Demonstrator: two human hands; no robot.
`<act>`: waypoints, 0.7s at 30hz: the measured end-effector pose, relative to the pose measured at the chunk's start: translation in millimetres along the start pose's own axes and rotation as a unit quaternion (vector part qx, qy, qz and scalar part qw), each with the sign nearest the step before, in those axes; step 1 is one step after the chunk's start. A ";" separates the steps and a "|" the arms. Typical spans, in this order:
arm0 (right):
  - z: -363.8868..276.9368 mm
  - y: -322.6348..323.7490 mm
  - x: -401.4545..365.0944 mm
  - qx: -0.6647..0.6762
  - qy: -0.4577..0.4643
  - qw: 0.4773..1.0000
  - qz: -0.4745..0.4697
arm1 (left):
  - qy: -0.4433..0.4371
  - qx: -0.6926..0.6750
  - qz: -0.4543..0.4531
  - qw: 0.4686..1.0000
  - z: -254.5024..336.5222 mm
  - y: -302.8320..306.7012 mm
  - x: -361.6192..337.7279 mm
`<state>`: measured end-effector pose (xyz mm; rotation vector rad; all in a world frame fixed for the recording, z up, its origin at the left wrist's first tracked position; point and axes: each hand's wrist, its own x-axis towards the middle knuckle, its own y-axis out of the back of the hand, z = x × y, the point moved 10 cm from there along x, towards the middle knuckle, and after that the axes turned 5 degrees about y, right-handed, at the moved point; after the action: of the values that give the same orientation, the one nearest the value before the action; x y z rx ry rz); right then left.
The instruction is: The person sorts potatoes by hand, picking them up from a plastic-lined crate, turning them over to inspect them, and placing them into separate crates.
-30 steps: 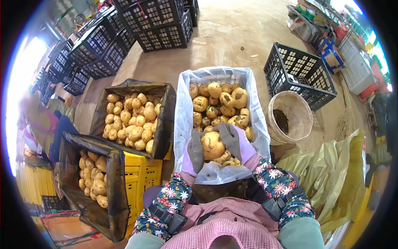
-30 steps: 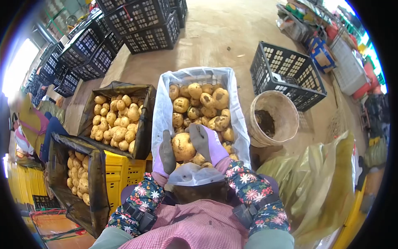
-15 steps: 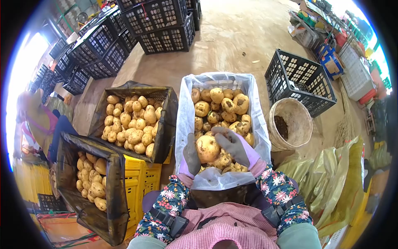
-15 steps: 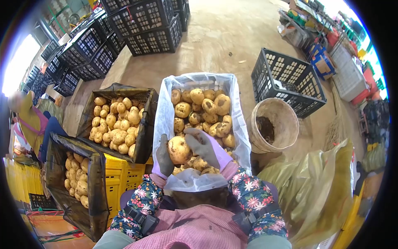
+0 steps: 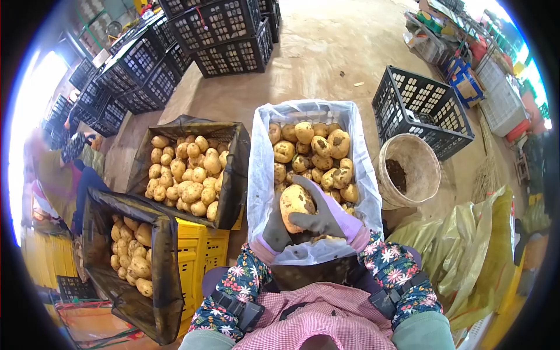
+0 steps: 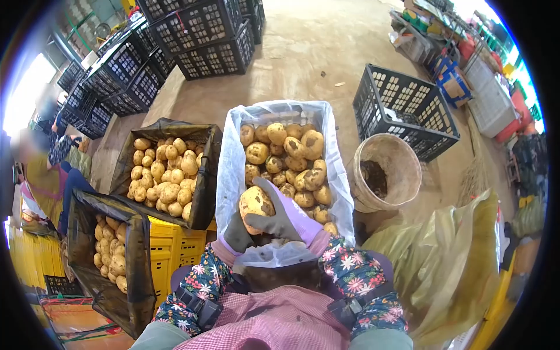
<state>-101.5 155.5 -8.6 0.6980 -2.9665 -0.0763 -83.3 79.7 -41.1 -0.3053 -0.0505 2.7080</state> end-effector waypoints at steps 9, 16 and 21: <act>-14.4 -2.9 -2.6 -0.432 0.099 0.895 0.045 | -0.042 -0.260 -0.008 0.965 8.3 -7.0 -1.3; 33.1 58.7 -0.5 -0.053 -0.046 0.977 0.199 | 0.146 -0.489 0.013 0.860 -42.1 -2.7 3.3; -2.9 32.5 -8.1 -0.048 -0.007 0.994 0.096 | -0.050 -0.149 0.012 0.988 -11.6 17.0 9.8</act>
<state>-108.4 188.1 -4.1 0.4001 -3.0031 -0.2080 -96.2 68.1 -55.8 -0.2553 -0.4863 2.7360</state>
